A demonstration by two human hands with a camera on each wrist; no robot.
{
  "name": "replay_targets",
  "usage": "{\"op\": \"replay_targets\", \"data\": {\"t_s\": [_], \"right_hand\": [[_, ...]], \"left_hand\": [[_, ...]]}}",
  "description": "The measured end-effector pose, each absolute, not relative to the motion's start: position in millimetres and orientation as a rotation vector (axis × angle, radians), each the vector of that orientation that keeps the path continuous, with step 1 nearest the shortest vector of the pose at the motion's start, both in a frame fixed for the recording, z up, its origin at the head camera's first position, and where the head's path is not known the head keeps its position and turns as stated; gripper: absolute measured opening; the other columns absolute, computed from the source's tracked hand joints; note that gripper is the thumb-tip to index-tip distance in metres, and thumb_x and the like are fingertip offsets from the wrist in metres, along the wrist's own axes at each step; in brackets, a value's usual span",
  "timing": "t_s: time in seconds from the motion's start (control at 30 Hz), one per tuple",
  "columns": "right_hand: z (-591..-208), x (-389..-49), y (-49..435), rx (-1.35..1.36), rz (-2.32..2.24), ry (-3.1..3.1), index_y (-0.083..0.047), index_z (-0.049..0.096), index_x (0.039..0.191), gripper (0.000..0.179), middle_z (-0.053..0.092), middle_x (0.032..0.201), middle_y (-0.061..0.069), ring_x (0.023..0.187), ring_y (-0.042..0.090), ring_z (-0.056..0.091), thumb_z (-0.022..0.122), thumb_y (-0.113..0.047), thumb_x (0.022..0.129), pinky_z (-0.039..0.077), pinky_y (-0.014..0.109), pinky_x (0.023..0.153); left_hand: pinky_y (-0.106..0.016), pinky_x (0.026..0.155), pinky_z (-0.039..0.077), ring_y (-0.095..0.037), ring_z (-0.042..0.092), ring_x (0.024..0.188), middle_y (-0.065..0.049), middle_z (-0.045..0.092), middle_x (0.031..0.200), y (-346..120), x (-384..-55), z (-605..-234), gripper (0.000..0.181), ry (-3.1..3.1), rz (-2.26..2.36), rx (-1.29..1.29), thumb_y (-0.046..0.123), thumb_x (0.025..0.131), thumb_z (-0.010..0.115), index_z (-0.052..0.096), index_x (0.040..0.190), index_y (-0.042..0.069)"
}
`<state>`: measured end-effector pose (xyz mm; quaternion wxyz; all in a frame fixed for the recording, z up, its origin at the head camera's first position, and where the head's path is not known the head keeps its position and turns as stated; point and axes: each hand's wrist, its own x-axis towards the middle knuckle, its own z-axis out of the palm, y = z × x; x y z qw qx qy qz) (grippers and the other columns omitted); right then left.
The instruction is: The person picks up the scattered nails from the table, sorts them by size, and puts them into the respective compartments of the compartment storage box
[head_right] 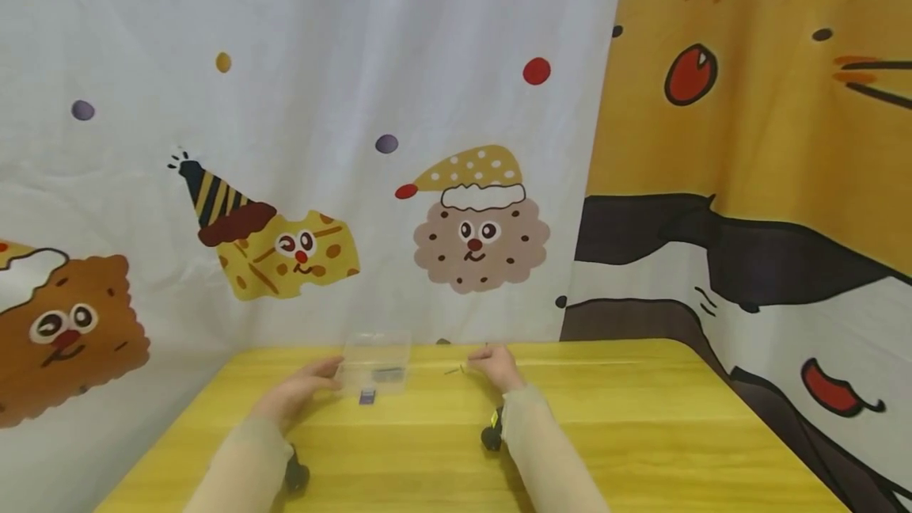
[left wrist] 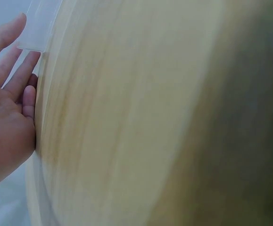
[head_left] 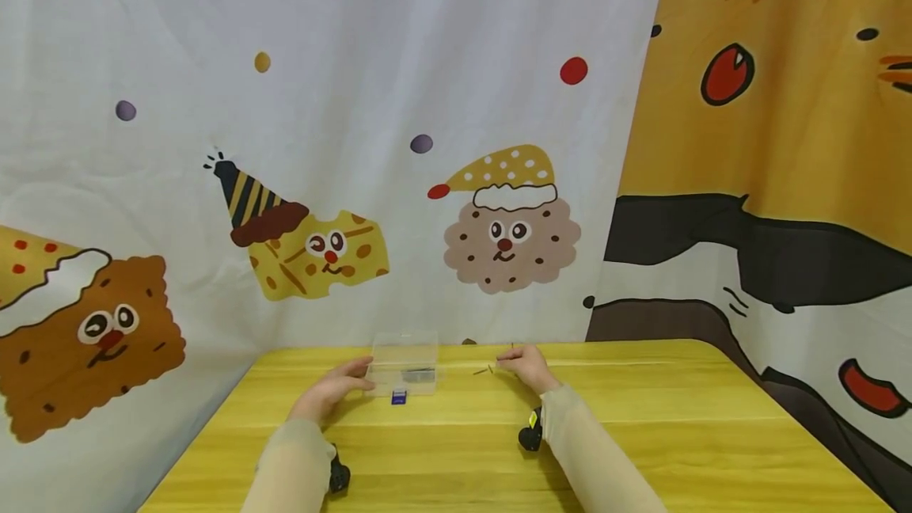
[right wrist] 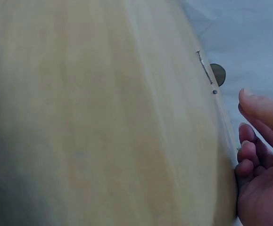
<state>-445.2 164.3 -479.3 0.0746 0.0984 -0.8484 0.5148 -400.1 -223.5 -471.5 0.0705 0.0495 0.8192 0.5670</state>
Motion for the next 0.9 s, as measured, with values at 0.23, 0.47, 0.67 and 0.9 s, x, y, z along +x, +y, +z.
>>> {"op": "replay_targets", "data": {"t_s": [0.23, 0.47, 0.67, 0.9], "right_hand": [[-486.4, -447.5, 158.2, 0.247, 1.452, -2.596, 0.001, 0.078, 0.089, 0.013, 0.072, 0.092, 0.012, 0.092, 0.029, 0.064, 0.079, -0.007, 0.078, 0.051, 0.046, 0.086], [-483.1, -443.5, 153.2, 0.272, 1.345, -2.629, -0.002, 0.079, 0.085, 0.017, 0.072, 0.089, 0.01, 0.09, 0.031, 0.064, 0.084, -0.011, 0.073, 0.05, 0.049, 0.087], [-487.9, -443.5, 151.1, 0.235, 1.317, -2.632, -0.004, 0.079, 0.08, 0.015, 0.073, 0.086, 0.008, 0.089, 0.031, 0.064, 0.085, -0.015, 0.072, 0.049, 0.05, 0.088], [-486.0, -442.6, 148.2, 0.201, 1.267, -2.614, -0.004, 0.079, 0.08, 0.014, 0.073, 0.082, 0.009, 0.087, 0.031, 0.065, 0.084, -0.015, 0.073, 0.049, 0.05, 0.088]], "left_hand": [[-0.065, 0.108, 0.019, -0.047, 0.03, 0.135, -0.03, 0.034, 0.147, -225.9, -402.4, -473.0, 0.072, 2.461, 1.712, 0.142, 0.009, 0.083, 0.072, 0.039, 0.147, 0.001], [-0.064, 0.108, 0.017, -0.047, 0.029, 0.136, -0.031, 0.034, 0.147, -224.7, -398.8, -470.2, 0.072, 2.45, 1.728, 0.136, 0.007, 0.083, 0.071, 0.038, 0.147, -0.001], [-0.064, 0.108, 0.018, -0.047, 0.03, 0.135, -0.032, 0.034, 0.147, -222.2, -395.3, -468.8, 0.07, 2.449, 1.724, 0.132, 0.006, 0.084, 0.07, 0.038, 0.146, -0.002], [-0.064, 0.108, 0.017, -0.047, 0.028, 0.136, -0.031, 0.033, 0.148, -222.1, -398.5, -470.2, 0.071, 2.449, 1.721, 0.139, 0.007, 0.084, 0.069, 0.037, 0.147, -0.001]]}}
